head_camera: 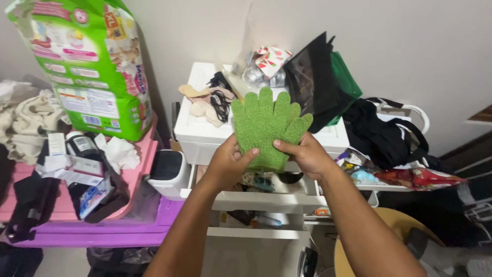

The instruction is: The person folds a light pink garment and places it into an open drawer. They then pick up several folded baby items, including a patterned cloth and a green knitted piece, from the top of the drawer unit and place them inside. Finally, they organize small pouches and miscellaneous items within the drawer.

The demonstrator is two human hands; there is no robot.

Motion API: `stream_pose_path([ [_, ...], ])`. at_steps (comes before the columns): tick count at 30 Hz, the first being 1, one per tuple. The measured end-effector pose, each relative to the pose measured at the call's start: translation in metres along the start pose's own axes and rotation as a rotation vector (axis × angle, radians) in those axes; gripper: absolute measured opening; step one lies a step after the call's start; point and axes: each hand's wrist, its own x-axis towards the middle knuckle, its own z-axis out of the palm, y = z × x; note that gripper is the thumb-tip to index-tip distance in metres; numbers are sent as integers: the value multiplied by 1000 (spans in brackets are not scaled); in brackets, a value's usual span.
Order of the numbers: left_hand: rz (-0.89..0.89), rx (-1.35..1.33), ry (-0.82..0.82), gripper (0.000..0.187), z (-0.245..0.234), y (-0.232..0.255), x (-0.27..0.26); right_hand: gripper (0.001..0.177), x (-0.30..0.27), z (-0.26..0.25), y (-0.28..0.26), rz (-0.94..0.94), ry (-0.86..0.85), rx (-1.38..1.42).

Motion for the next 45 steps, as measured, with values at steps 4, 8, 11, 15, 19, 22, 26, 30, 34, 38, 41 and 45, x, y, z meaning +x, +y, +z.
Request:
stream_pose_path([
  [4, -64, 55, -11, 50, 1, -14, -1, 41, 1, -14, 18, 8, -71, 58],
  [8, -125, 177, -99, 48, -3, -32, -7, 43, 2, -32, 39, 34, -145, -28],
  [11, -158, 277, -160, 47, -8, -60, -13, 40, 7, -40, 57, 4, -146, -173],
  [15, -278, 748, -257, 60, -8, -107, -25, 32, 8, -46, 50, 26, -93, -699],
  [19, -114, 1081, -313, 72, 6, -156, -34, 46, 1, -25, 51, -91, -41, -1202],
  [22, -286, 1250, -339, 71, 16, -193, -31, 64, 4, -7, 90, -372, -87, -1495],
  [26, -218, 1388, -326, 52, 17, -223, -40, 58, 8, -8, 167, -724, 42, -1686],
  [30, -274, 1378, -338, 52, 21, -208, -52, 59, 28, -13, 202, -370, -109, -1517],
  [34, -85, 1303, -222, 60, 20, -191, -54, 53, 51, -23, 196, -170, -125, -924],
  [38, -203, 1338, -216, 67, 23, -180, -59, 45, 68, -9, 207, 139, -248, -292],
  [41, -274, 1308, -244, 70, 23, -176, -62, 58, 82, 9, 219, 427, -144, -361],
  [45, -311, 1060, -105, 59, 10, -176, -66, 66, 102, 22, 244, 649, 111, -256],
])
